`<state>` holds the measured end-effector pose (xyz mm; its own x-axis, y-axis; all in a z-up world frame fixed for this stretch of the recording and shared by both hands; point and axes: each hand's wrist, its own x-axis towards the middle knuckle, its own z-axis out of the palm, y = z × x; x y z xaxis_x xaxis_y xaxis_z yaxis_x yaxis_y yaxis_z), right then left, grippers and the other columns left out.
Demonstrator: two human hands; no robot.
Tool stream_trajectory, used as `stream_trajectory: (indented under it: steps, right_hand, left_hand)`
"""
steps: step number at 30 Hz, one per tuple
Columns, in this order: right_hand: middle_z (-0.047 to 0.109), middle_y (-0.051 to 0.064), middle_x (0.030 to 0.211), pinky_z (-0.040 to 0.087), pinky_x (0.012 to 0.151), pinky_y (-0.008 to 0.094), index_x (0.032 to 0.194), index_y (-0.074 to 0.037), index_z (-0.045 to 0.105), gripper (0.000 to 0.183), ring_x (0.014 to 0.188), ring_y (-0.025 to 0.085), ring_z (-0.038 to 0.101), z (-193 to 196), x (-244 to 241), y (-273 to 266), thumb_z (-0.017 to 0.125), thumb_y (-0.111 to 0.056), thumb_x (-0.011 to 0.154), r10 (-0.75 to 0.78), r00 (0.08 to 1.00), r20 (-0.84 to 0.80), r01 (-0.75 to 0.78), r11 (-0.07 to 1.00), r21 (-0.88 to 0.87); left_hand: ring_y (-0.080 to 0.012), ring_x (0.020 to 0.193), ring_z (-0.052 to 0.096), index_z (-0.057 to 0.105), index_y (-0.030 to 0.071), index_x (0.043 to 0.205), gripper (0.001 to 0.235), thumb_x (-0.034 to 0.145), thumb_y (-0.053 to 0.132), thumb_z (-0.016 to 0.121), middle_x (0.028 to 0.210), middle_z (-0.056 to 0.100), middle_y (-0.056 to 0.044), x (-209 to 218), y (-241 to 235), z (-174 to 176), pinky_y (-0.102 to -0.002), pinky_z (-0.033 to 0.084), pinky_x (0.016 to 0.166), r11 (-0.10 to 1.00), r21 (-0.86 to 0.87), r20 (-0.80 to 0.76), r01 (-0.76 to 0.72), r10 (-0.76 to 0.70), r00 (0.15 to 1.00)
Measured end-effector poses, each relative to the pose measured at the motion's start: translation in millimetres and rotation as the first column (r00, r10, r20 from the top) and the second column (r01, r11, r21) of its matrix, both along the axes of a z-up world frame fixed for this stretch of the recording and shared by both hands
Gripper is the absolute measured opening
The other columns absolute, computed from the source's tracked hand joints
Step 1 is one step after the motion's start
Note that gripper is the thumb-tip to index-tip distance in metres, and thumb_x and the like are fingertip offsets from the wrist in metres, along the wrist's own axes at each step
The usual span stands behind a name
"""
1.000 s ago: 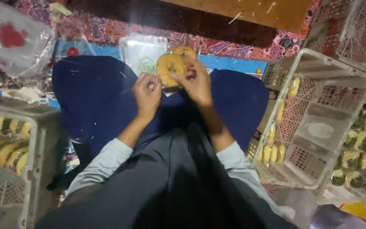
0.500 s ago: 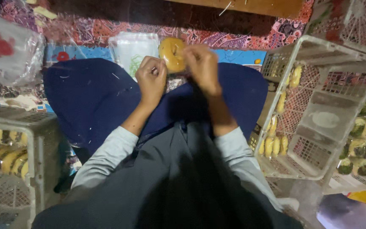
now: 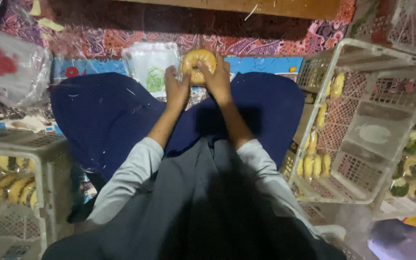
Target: The person sits on a mat and repeatedly picks up doughnuts from a wooden board, places them into clear plastic bags, and then puts the packaged doughnuts into a white plastic crate. The person handles the doughnuts one at a time throughout the clip.
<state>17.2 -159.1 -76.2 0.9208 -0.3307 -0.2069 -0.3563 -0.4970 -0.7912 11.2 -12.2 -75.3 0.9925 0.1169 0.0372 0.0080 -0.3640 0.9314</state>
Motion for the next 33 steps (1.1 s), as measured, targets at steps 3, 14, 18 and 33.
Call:
stream_trajectory:
  steps: [3, 14, 18, 33]
  right_hand:
    - [0.061, 0.029, 0.135, 0.046, 0.110, 0.046, 0.150, 0.002, 0.045, 0.082, 0.130, 0.040, 0.054, -13, 0, -11, 0.077, -0.045, 0.091, 0.070, 0.992, 0.107, -0.068, 0.997, -0.026]
    - [0.052, 0.014, 0.143, 0.042, 0.110, 0.042, 0.154, -0.001, 0.039, 0.076, 0.133, 0.026, 0.048, -10, 3, -30, 0.068, -0.044, 0.098, 0.118, 0.991, -0.064, -0.045, 0.742, 0.669]
    - [0.048, 0.018, 0.150, 0.044, 0.119, 0.044, 0.157, 0.000, 0.034, 0.081, 0.141, 0.026, 0.047, 97, -66, -89, 0.077, -0.034, 0.097, 0.195, 0.969, 0.149, -0.237, 0.595, 0.768]
    - [0.037, 0.038, 0.161, 0.027, 0.125, 0.054, 0.168, 0.002, 0.030, 0.080, 0.150, 0.050, 0.033, 49, -324, -316, 0.070, -0.027, 0.105, -0.197, 0.970, -0.140, 0.055, 0.746, -0.663]
  left_hand:
    - [-0.0336, 0.106, 0.060, 0.056, -0.004, 0.122, 0.041, 0.098, 0.027, 0.069, 0.112, 0.061, -0.021, 0, 0, -41, -0.042, 0.047, 0.095, 0.996, -0.036, -0.221, 0.083, -0.089, 0.971]
    - [-0.0260, 0.116, 0.060, 0.054, 0.001, 0.134, 0.044, 0.100, 0.030, 0.052, 0.127, 0.058, -0.011, 16, 27, 1, -0.038, 0.050, 0.102, 0.901, -0.350, -0.191, 0.256, -0.337, 0.922]
    - [-0.0289, 0.132, 0.053, 0.044, -0.002, 0.147, 0.053, 0.108, 0.032, 0.054, 0.142, 0.050, -0.015, -26, -13, 73, -0.038, 0.044, 0.116, 0.768, -0.257, 0.081, 0.587, -0.588, 0.805]
    - [-0.0490, 0.095, 0.058, 0.057, -0.001, 0.101, 0.020, 0.084, 0.000, 0.068, 0.097, 0.059, -0.026, 103, 165, -63, -0.056, 0.046, 0.080, 0.714, 0.657, 0.066, 0.241, -0.373, 0.925]
